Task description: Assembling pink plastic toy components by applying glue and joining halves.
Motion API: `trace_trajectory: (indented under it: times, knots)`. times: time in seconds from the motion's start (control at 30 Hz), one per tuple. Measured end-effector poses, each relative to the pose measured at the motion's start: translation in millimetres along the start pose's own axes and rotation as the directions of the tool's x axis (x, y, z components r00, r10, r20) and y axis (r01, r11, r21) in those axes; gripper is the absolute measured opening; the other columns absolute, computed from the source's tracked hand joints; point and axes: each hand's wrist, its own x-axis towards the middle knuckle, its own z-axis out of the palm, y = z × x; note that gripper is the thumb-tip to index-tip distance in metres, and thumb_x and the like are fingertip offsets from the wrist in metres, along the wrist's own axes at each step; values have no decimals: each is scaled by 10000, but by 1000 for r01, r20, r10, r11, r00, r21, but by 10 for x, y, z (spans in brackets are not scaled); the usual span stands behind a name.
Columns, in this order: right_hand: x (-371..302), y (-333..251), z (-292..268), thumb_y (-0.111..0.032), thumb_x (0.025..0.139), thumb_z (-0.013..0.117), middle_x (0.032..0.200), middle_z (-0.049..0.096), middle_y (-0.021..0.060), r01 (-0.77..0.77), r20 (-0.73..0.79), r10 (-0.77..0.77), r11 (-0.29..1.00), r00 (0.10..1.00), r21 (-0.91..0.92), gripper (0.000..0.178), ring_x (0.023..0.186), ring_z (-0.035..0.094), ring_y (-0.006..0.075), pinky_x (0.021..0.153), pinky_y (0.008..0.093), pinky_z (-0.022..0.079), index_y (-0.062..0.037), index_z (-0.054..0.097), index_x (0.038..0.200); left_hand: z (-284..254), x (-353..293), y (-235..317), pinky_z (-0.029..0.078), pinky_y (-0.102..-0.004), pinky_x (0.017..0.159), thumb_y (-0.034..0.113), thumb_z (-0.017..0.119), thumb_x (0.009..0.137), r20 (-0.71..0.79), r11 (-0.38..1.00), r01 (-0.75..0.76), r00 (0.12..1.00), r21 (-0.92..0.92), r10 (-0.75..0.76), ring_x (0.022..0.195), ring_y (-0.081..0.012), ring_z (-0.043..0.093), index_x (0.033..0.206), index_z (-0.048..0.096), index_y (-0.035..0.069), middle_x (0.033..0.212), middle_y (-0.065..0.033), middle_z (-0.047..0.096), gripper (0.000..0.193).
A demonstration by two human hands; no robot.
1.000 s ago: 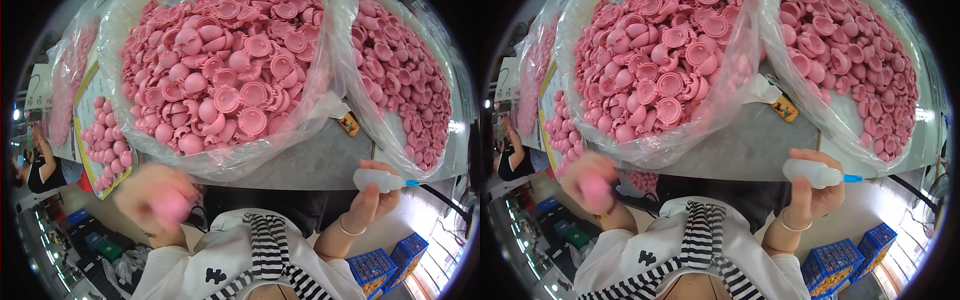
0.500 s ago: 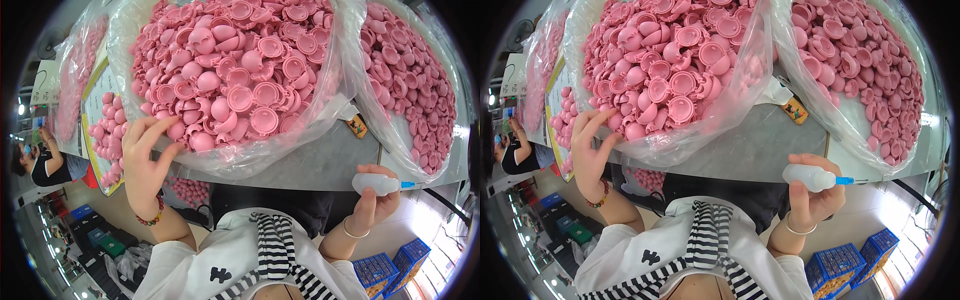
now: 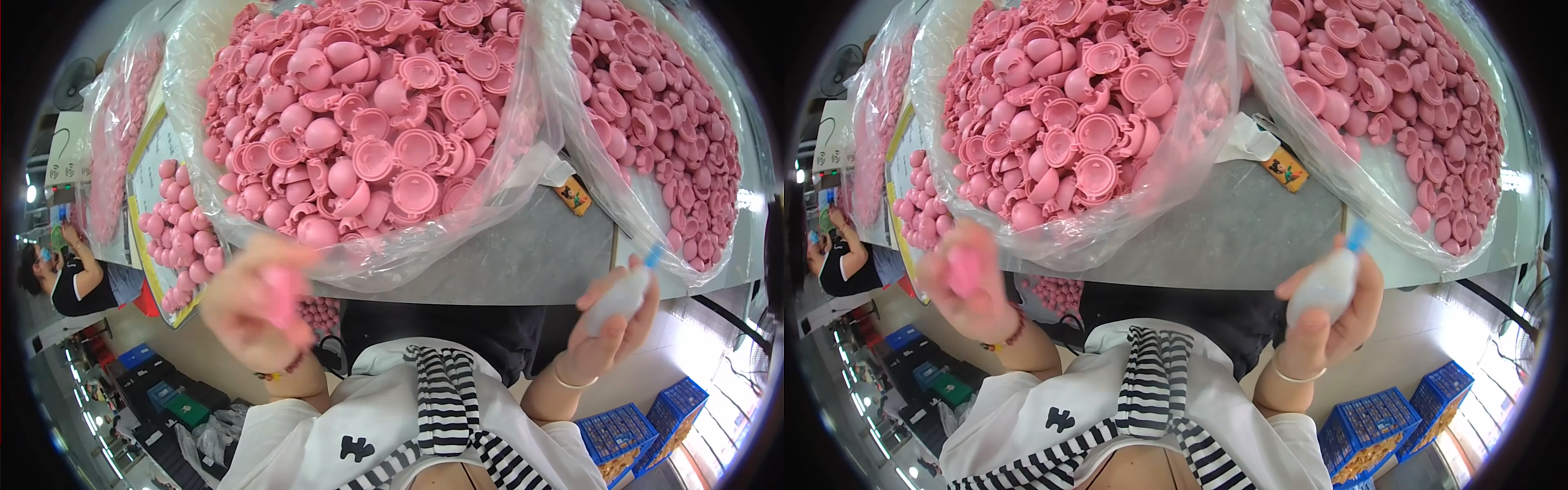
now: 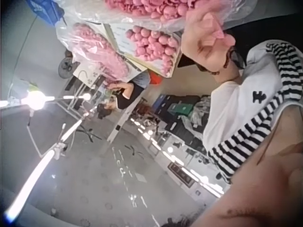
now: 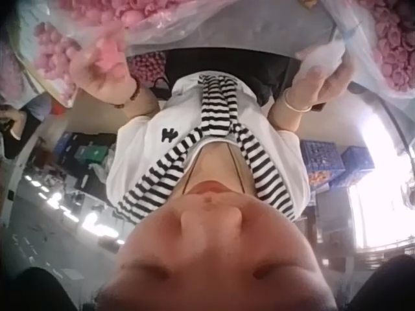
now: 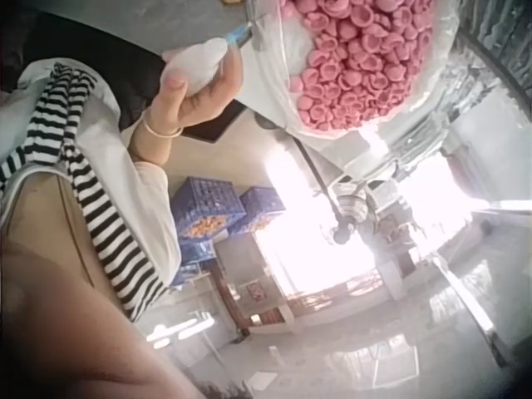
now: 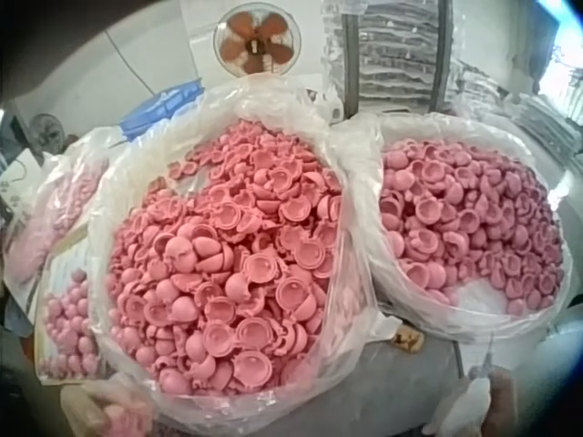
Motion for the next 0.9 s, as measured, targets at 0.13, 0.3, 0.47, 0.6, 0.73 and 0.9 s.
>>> trace_trajectory:
  times: [0.13,0.3,0.47,0.6,0.73,0.9]
  knots:
    - [-30,20,69,-314,696,662,817,437,71,105,115,-140,958,983,268,562,615,355,115,506,227,249,21,416,1074,643,-69,-82,499,-282,620,15,726,638,465,631,589,801,-505,-376,724,-246,608,898,502,23,979,-273,542,344]
    - [17,-181,121,-277,724,645,812,320,7,309,70,-370,853,927,420,393,740,245,140,556,256,224,-52,504,1013,847,-194,-179,533,-298,637,8,722,650,553,288,799,580,-528,-598,741,-260,627,950,434,13,1066,-326,481,416]
    - [48,-213,12,-544,771,526,627,410,35,508,328,-542,840,774,189,601,453,372,116,384,238,241,50,525,858,831,-244,-288,481,-323,821,-117,594,706,613,386,759,651,-524,-449,1018,-245,539,1112,456,-46,1170,-253,467,435]
    - [45,-271,51,-531,798,493,605,430,44,582,357,-555,812,752,37,594,450,400,129,366,239,261,59,533,838,814,-222,-272,479,-317,820,-126,580,711,600,456,772,633,-443,-489,1026,-244,534,1129,445,-71,1160,-264,471,443]
    - [18,-302,70,-530,807,479,579,445,52,584,350,-544,811,763,-14,588,436,419,137,360,241,267,54,550,809,825,-243,-314,479,-309,819,-141,563,714,599,496,729,677,-471,-427,1030,-244,532,1125,440,-88,1159,-273,469,432]
    - [18,-273,82,-529,812,470,579,449,47,568,362,-528,823,768,-4,589,429,419,138,359,245,266,55,549,812,827,-247,-308,487,-296,803,-146,561,714,593,524,709,695,-472,-407,1041,-246,525,1121,447,-90,1158,-277,469,426]
